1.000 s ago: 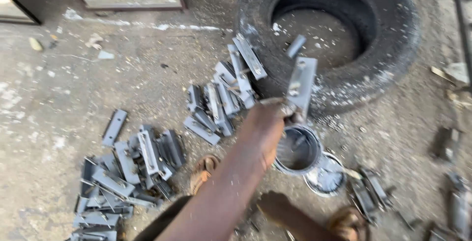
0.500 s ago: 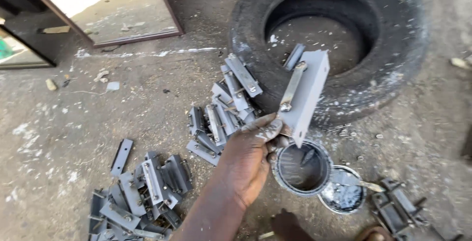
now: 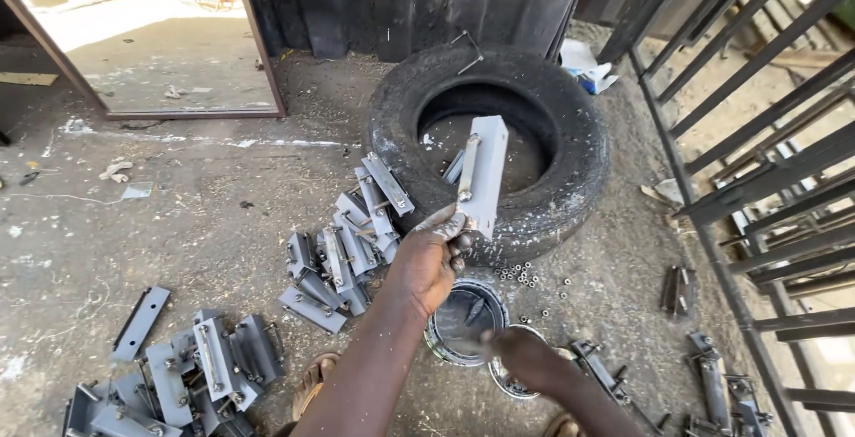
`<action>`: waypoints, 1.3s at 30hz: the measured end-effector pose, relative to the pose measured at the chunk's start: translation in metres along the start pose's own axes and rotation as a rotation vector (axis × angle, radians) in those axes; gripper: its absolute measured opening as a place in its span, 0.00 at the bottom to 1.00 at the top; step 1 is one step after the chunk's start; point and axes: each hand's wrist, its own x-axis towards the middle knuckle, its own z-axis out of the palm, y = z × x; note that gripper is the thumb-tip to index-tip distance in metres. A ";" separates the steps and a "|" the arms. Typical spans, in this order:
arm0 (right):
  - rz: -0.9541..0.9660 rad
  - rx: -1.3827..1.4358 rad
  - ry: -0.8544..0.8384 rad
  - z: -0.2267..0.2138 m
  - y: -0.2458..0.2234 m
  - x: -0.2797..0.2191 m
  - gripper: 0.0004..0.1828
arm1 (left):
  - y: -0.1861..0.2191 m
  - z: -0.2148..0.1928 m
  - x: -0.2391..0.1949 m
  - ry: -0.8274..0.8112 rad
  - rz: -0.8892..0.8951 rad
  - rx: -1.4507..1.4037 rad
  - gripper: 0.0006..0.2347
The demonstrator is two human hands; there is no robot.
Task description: Painting small metal brackets with a brush and fitting them together on a fabrication floor
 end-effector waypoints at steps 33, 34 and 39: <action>-0.329 1.100 0.425 -0.133 -0.034 -0.025 0.06 | -0.037 0.025 -0.005 0.009 -0.129 -0.140 0.06; -0.327 1.097 0.419 -0.133 -0.029 -0.021 0.06 | -0.039 0.025 -0.004 0.014 -0.126 -0.143 0.06; -0.378 1.181 0.415 -0.132 -0.015 -0.008 0.08 | -0.052 0.024 0.002 -0.018 -0.134 -0.144 0.06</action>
